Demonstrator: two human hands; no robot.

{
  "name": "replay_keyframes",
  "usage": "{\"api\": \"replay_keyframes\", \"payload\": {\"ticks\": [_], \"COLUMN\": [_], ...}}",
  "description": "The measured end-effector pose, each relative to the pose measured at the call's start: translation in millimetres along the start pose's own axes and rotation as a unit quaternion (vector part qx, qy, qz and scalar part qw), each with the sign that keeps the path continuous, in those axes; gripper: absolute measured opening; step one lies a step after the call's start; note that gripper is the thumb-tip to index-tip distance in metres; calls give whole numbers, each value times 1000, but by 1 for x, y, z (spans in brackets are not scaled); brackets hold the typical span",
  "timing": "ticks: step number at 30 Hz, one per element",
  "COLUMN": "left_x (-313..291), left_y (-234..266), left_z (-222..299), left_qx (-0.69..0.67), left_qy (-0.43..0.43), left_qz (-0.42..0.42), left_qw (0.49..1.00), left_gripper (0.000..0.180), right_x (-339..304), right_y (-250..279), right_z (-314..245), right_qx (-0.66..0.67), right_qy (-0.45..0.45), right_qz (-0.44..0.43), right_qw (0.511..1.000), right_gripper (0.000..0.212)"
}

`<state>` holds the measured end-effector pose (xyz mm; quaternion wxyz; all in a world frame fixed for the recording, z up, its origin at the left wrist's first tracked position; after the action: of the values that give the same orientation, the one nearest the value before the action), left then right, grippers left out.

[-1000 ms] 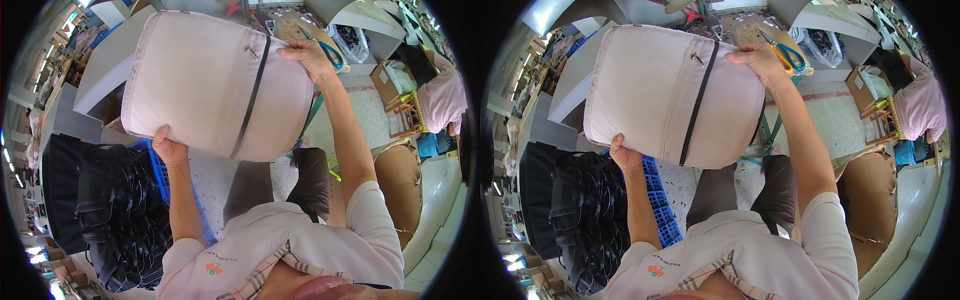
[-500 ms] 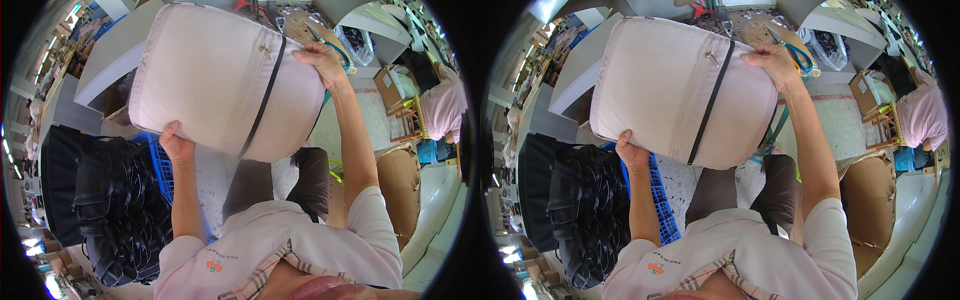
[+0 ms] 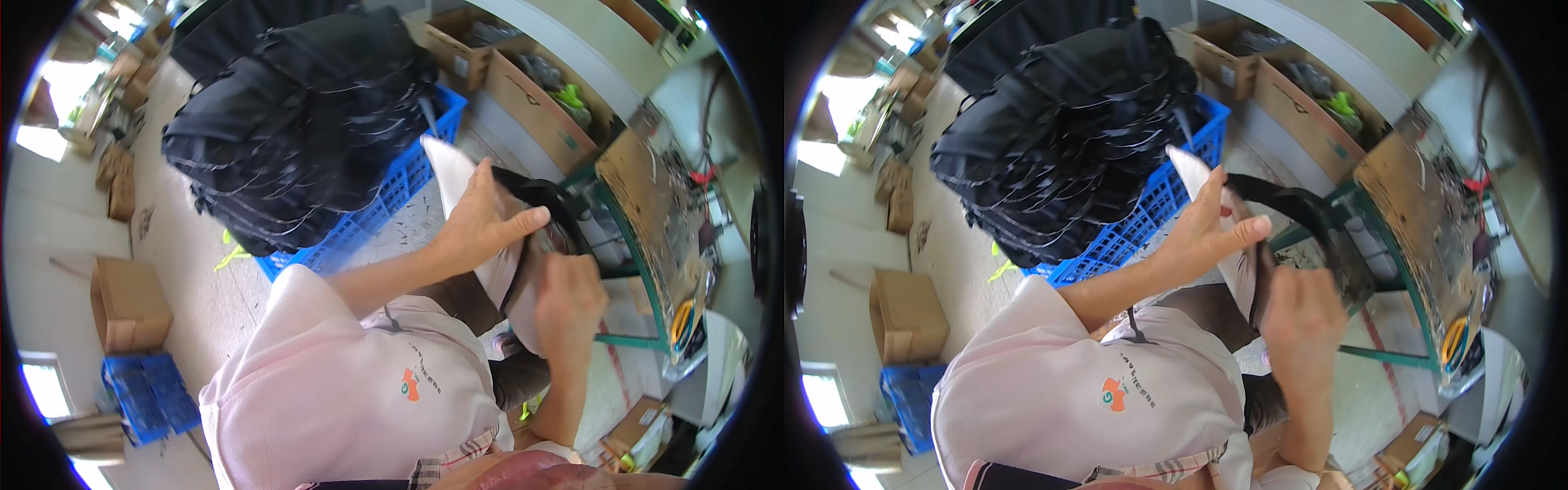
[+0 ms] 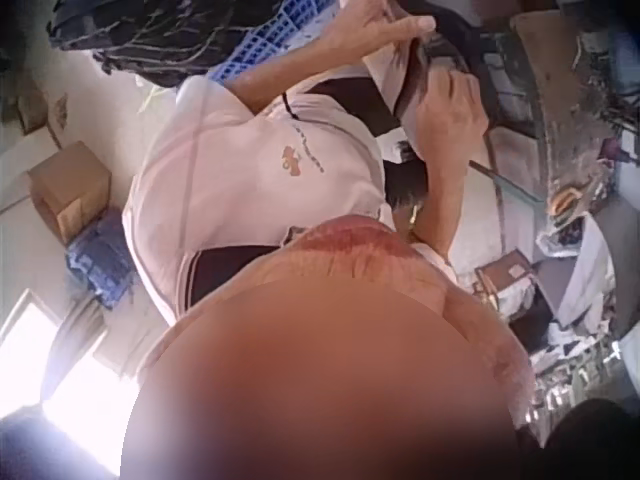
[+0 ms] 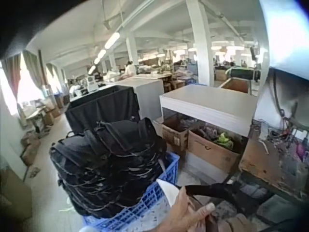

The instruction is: Checking and trimming backpack components during manufacturing.

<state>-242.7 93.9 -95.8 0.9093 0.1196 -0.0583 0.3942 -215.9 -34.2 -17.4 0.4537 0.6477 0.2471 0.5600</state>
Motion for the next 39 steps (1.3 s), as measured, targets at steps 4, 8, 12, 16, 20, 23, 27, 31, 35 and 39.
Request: {"api": "replay_keyframes", "payload": {"ticks": [4,8,12,16,20,23,27,31,35,39], "left_x": [-18,-68,-39,-16,-25,-28,-28,-6,-11,-14], "left_y": [48,59,73,117,183,246,414,528,648,614], "left_z": [-73,-110,-94,38,141,175,148,79,-81,-94], "left_qx": [-100,-149,-205,-86,-10,-39,11,175,16,-83], "left_qy": [285,398,229,-55,-239,-255,-251,-142,-39,-46], "left_qz": [43,77,87,69,116,202,292,318,403,434], "left_qw": [952,902,948,992,964,945,923,921,914,896], "left_gripper": [65,46,56,69,60,59,61,60,58,57], "right_x": [-8,-10,-8,4,18,31,36,7,-77,-163], "right_y": [-29,-12,5,60,105,107,76,-1,-66,-77], "right_z": [-58,-94,-123,-136,-159,-157,-136,-59,17,62], "right_qx": [-26,-58,-59,-105,-28,167,243,159,103,45], "right_qy": [100,155,209,237,248,236,168,-10,-148,-239], "right_qz": [-61,-29,-26,85,194,242,173,17,-82,-152], "right_qw": [993,986,976,962,949,926,940,987,980,958], "right_gripper": [14,13,13,14,20,34,42,49,43,41]}}
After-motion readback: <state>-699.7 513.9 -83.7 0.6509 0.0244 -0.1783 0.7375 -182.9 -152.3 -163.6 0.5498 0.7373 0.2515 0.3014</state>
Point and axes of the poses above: each hand's wrist, its own x-axis towards the middle knuckle, its own y-axis out of the back of the hand, z = x × y, the point moved 10 cm from there along x, towards the middle knuckle, and after that the axes turned 8 degrees about -x, right-handed, at the moved point
